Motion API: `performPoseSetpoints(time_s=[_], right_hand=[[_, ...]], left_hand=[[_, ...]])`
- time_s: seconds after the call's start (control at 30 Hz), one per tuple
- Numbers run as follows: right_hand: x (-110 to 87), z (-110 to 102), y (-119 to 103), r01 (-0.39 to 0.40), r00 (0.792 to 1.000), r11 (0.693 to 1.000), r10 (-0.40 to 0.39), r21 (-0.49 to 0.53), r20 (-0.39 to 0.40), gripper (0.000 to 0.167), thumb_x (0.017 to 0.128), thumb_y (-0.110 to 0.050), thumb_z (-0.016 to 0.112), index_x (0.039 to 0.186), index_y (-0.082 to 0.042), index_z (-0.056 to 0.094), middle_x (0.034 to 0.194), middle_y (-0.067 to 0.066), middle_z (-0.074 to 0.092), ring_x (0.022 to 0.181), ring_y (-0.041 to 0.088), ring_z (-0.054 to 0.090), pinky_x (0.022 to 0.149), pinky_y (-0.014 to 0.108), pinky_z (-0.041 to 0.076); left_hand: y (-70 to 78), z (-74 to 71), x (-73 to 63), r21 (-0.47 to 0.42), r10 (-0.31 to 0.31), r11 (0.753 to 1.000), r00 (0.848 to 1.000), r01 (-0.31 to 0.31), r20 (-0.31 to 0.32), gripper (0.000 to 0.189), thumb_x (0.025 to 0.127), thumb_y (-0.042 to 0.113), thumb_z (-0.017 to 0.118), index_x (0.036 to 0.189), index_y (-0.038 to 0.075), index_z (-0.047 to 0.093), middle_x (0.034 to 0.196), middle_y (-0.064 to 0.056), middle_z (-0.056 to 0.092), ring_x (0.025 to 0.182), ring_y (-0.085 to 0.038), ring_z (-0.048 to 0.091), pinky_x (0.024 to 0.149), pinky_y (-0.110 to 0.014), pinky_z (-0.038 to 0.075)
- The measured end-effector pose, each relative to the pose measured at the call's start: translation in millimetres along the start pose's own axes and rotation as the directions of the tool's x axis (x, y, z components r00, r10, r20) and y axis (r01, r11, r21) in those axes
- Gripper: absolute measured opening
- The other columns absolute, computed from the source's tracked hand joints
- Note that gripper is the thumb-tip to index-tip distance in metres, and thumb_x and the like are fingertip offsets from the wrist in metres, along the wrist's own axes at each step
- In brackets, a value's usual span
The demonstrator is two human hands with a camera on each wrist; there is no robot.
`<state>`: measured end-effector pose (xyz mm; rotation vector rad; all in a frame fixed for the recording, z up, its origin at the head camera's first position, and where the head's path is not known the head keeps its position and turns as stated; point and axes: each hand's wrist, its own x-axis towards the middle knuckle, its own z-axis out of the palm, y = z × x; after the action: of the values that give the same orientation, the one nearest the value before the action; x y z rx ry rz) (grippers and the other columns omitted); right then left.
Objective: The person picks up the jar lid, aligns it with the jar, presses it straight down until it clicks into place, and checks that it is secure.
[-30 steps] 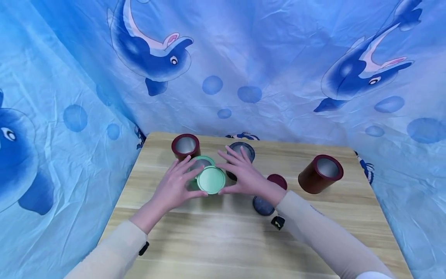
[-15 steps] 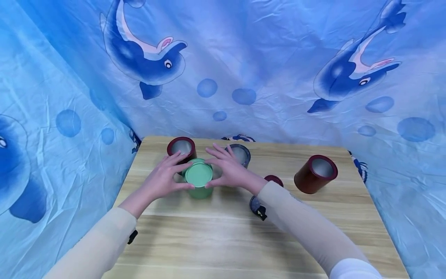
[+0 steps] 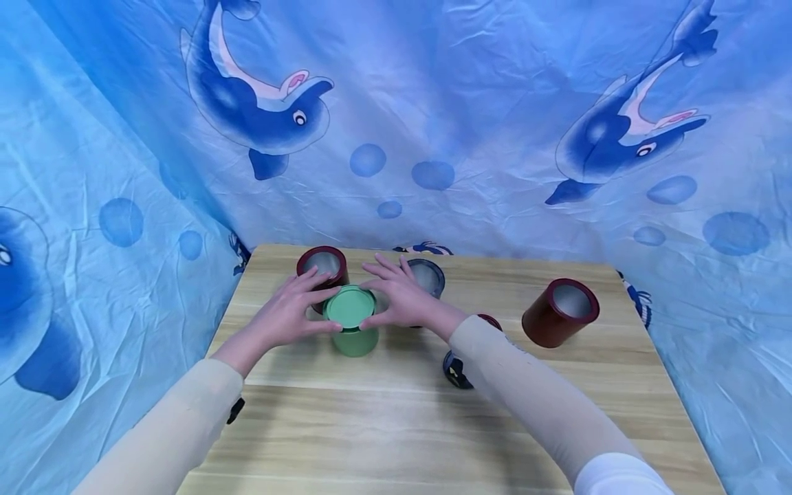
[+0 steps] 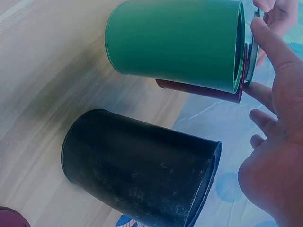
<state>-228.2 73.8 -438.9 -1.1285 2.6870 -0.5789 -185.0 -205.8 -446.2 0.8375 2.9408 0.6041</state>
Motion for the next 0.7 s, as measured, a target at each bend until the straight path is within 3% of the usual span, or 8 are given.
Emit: performPoseSetpoints(time_s=[0.3, 0.57, 0.7], right_hand=[[4.9, 2.2, -1.2, -0.002, 1.0, 0.997, 0.005, -0.071, 0.029, 0.078, 0.088, -0.064, 0.081, 0.148, -0.017, 0.065, 0.174, 0.008, 0.033, 0.166, 0.035, 0.01, 0.129, 0.068, 0.001], [4.9, 2.8, -5.9, -0.008, 0.999, 0.991, 0.013, -0.134, 0.039, 0.079, 0.089, -0.067, 0.078, 0.15, -0.018, 0.065, 0.176, 0.005, 0.03, 0.166, 0.03, 0.005, 0.13, 0.065, -0.003], [3.3, 6.0, -5.9, 0.005, 1.0, 0.987, -0.002, -0.163, 0.02, 0.082, 0.089, -0.068, 0.077, 0.151, -0.016, 0.063, 0.174, 0.007, 0.032, 0.166, 0.033, 0.01, 0.13, 0.066, -0.001]], left_hand=[[-1.3, 0.7, -1.2, 0.035, -0.018, 0.999, 0.999, 0.017, 0.03, 0.072, 0.089, 0.051, 0.085, 0.149, 0.014, 0.066, 0.166, -0.021, 0.043, 0.158, -0.049, 0.027, 0.123, -0.076, 0.02], [-3.0, 3.1, -2.2, 0.048, -0.019, 0.999, 1.0, 0.018, 0.019, 0.072, 0.089, 0.053, 0.084, 0.148, 0.015, 0.067, 0.166, -0.021, 0.043, 0.159, -0.047, 0.027, 0.123, -0.075, 0.02], [-3.2, 4.3, -2.3, 0.053, -0.019, 0.998, 1.0, 0.018, 0.008, 0.072, 0.089, 0.053, 0.084, 0.147, 0.015, 0.067, 0.166, -0.02, 0.044, 0.158, -0.047, 0.028, 0.123, -0.075, 0.022]])
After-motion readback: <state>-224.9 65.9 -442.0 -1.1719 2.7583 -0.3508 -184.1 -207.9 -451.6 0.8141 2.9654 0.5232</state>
